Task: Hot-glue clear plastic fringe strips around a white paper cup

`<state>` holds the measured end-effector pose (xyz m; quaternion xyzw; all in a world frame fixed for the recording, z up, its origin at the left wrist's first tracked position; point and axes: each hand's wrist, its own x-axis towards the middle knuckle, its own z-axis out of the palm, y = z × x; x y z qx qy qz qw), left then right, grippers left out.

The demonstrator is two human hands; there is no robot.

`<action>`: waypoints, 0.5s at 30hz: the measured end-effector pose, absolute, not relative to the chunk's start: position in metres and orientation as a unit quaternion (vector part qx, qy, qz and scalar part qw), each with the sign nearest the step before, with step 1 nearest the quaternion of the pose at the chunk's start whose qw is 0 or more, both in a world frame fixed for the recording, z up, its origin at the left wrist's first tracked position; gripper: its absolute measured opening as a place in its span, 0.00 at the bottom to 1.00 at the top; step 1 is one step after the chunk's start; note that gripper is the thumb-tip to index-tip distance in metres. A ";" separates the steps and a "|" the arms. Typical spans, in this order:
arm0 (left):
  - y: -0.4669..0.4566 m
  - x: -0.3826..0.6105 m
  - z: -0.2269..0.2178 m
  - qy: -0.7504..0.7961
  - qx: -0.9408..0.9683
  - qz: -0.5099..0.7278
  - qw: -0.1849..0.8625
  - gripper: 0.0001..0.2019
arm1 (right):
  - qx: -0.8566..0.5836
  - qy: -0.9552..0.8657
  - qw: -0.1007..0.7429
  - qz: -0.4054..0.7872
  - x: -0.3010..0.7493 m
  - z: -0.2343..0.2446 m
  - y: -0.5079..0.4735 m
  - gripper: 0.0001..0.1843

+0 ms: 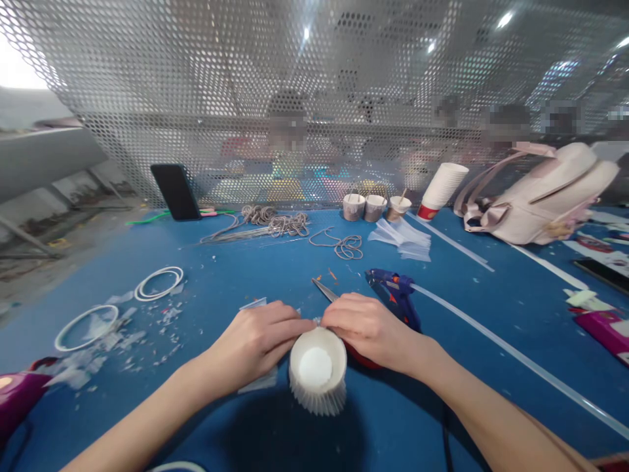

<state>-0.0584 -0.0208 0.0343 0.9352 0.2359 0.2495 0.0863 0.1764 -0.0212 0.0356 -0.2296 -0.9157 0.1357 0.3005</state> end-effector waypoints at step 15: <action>-0.020 -0.059 0.036 0.212 0.936 0.274 0.053 0.12 | -0.235 -0.917 0.296 0.127 0.176 0.040 -0.024 0.10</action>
